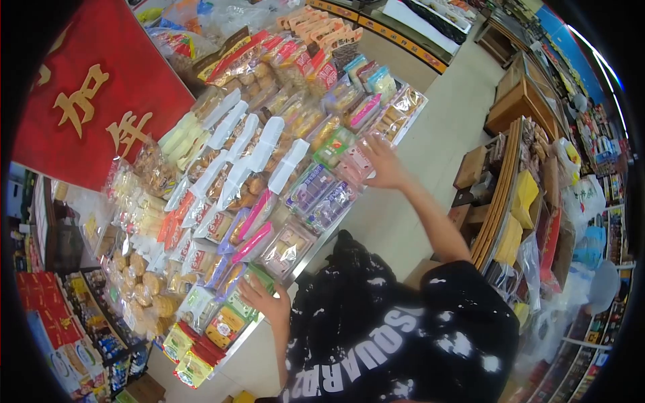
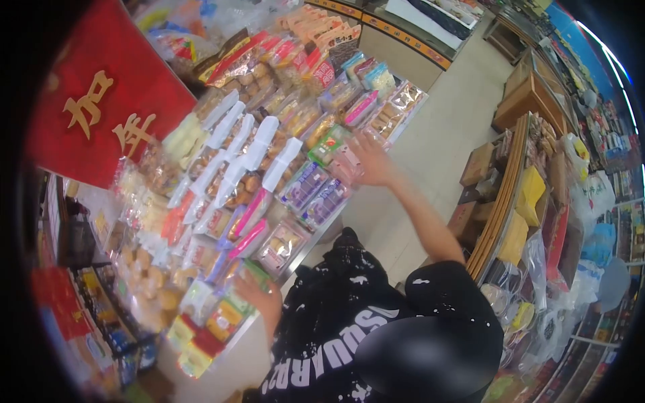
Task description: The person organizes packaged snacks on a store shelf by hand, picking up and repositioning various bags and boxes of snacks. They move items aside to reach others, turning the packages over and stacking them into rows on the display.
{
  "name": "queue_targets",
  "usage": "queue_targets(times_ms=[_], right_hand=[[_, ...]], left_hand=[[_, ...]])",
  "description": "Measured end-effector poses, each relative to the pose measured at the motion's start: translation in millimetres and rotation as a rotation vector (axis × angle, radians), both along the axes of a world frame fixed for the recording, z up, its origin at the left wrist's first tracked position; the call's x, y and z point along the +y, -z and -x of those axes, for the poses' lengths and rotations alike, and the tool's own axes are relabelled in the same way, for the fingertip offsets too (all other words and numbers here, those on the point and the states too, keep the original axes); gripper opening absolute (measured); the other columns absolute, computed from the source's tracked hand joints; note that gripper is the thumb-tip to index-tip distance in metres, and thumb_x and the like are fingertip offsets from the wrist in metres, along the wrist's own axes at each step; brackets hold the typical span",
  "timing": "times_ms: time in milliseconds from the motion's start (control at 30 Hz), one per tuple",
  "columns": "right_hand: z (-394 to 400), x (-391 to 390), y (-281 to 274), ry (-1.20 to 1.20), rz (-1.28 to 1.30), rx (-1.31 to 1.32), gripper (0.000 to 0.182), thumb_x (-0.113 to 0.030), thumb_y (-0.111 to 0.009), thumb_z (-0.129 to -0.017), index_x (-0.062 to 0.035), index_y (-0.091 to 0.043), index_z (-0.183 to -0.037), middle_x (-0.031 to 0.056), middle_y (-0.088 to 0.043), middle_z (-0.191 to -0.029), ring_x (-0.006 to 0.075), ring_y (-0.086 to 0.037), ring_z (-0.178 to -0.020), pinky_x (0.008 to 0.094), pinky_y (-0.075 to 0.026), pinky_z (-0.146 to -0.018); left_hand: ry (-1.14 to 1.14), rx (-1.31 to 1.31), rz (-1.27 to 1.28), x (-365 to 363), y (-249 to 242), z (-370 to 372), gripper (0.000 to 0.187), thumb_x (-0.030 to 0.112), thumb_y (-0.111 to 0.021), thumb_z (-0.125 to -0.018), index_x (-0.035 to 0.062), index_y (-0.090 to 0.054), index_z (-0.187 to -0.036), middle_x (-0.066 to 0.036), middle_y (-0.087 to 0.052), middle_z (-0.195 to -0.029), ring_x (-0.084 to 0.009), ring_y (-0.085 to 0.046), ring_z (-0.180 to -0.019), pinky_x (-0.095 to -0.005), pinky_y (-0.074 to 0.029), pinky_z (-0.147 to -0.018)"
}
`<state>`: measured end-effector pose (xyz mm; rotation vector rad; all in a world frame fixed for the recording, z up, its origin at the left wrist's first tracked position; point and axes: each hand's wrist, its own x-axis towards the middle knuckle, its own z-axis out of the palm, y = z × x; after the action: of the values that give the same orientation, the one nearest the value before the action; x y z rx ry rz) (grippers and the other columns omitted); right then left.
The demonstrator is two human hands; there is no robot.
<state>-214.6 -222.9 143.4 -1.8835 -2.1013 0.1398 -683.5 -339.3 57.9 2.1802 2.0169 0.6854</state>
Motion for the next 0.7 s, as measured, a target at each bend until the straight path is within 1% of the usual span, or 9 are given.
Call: queue_targets(times_ms=[133,233,300,333,400,433,567,633,700], right_hand=[[-50.4,31.6,4.8,-0.149,0.215,-0.241,0.110,-0.033,-0.084,-0.061,-0.0102,-0.027,-0.152,0.0236,-0.025,-0.155,0.0466,-0.027,-0.141,0.0546,-0.020,-0.118],[-70.5,62.4,19.9,-0.291,0.382,-0.330,0.109,-0.033,-0.085,-0.055,-0.0117,-0.034,-0.148,0.0215,-0.034,-0.150,0.0447,-0.030,-0.140,0.0584,-0.019,-0.117],[-74.1,75.9,6.9,-0.328,0.336,-0.267,0.096,-0.030,-0.082,-0.059,-0.0086,-0.041,-0.143,0.0227,-0.048,-0.132,0.0429,-0.043,-0.127,0.0539,-0.031,-0.110],[-79.5,80.1,8.8,-0.363,0.349,-0.256,0.096,-0.030,-0.082,-0.059,-0.0086,-0.041,-0.143,0.0227,-0.048,-0.132,0.0429,-0.043,-0.127,0.0539,-0.031,-0.110],[-84.4,86.9,13.7,-0.337,0.279,0.046,0.087,-0.028,-0.081,-0.060,-0.0082,-0.046,-0.137,0.0206,-0.053,-0.116,0.0408,-0.051,-0.114,0.0510,-0.041,-0.098],[-73.2,85.9,0.2,-0.341,0.203,0.111,0.083,-0.030,-0.082,-0.060,-0.0079,-0.049,-0.133,0.0206,-0.053,-0.113,0.0399,-0.053,-0.108,0.0486,-0.046,-0.090],[11.3,72.9,-39.4,-0.429,0.118,0.147,0.086,-0.034,-0.085,-0.060,-0.0083,-0.049,-0.134,0.0195,-0.049,-0.123,0.0383,-0.050,-0.114,0.0483,-0.043,-0.094],[65.6,55.5,-13.5,-0.620,0.075,0.226,0.086,-0.033,-0.084,-0.061,-0.0098,-0.049,-0.135,0.0184,-0.049,-0.124,0.0376,-0.049,-0.115,0.0504,-0.040,-0.096],[125.7,31.2,14.1,-0.697,0.232,0.281,0.087,-0.033,-0.083,-0.062,-0.0085,-0.047,-0.137,0.0179,-0.048,-0.125,0.0374,-0.047,-0.117,0.0530,-0.037,-0.097]], left_hand=[[0.064,-0.110,-0.058,18.3,-15.3,-48.5,0.066,0.019,-0.059,-0.083,0.0017,-0.041,-0.144,-0.029,-0.033,-0.150,-0.0473,-0.027,-0.141,-0.0646,-0.014,-0.113],[0.051,-0.145,-0.113,23.1,-1.5,-74.3,0.064,0.016,-0.058,-0.081,0.0028,-0.044,-0.142,-0.026,-0.036,-0.148,-0.0443,-0.030,-0.141,-0.0633,-0.016,-0.113],[0.000,-0.125,-0.075,11.1,0.7,-88.9,0.059,0.015,-0.059,-0.081,0.0041,-0.048,-0.138,-0.022,-0.042,-0.146,-0.0396,-0.034,-0.139,-0.0617,-0.017,-0.113],[-0.032,-0.111,-0.057,0.3,0.4,-96.6,0.059,0.015,-0.059,-0.081,0.0041,-0.048,-0.138,-0.022,-0.042,-0.146,-0.0396,-0.034,-0.139,-0.0617,-0.017,-0.113],[-0.180,-0.080,0.043,-20.2,-0.2,-108.5,0.055,0.015,-0.059,-0.082,0.0046,-0.050,-0.135,-0.019,-0.045,-0.143,-0.0355,-0.038,-0.137,-0.0603,-0.018,-0.113],[-0.206,-0.065,-0.001,-29.2,-0.1,-115.5,0.051,0.014,-0.059,-0.082,0.0045,-0.053,-0.132,-0.018,-0.049,-0.140,-0.0340,-0.042,-0.134,-0.0584,-0.019,-0.113],[-0.344,-0.179,0.003,-67.5,29.8,-134.9,0.048,0.015,-0.059,-0.083,0.0039,-0.056,-0.129,-0.020,-0.054,-0.134,-0.0380,-0.047,-0.127,-0.0550,-0.025,-0.110],[-0.380,-0.246,0.016,-72.8,18.7,-148.3,0.047,0.009,-0.060,-0.083,0.0028,-0.056,-0.130,-0.021,-0.054,-0.133,-0.0384,-0.049,-0.123,-0.0497,-0.032,-0.106],[-0.391,-0.282,0.010,-76.6,4.3,-151.6,0.046,0.007,-0.060,-0.083,0.0024,-0.056,-0.129,-0.021,-0.054,-0.132,-0.0382,-0.049,-0.123,-0.0480,-0.035,-0.105]])
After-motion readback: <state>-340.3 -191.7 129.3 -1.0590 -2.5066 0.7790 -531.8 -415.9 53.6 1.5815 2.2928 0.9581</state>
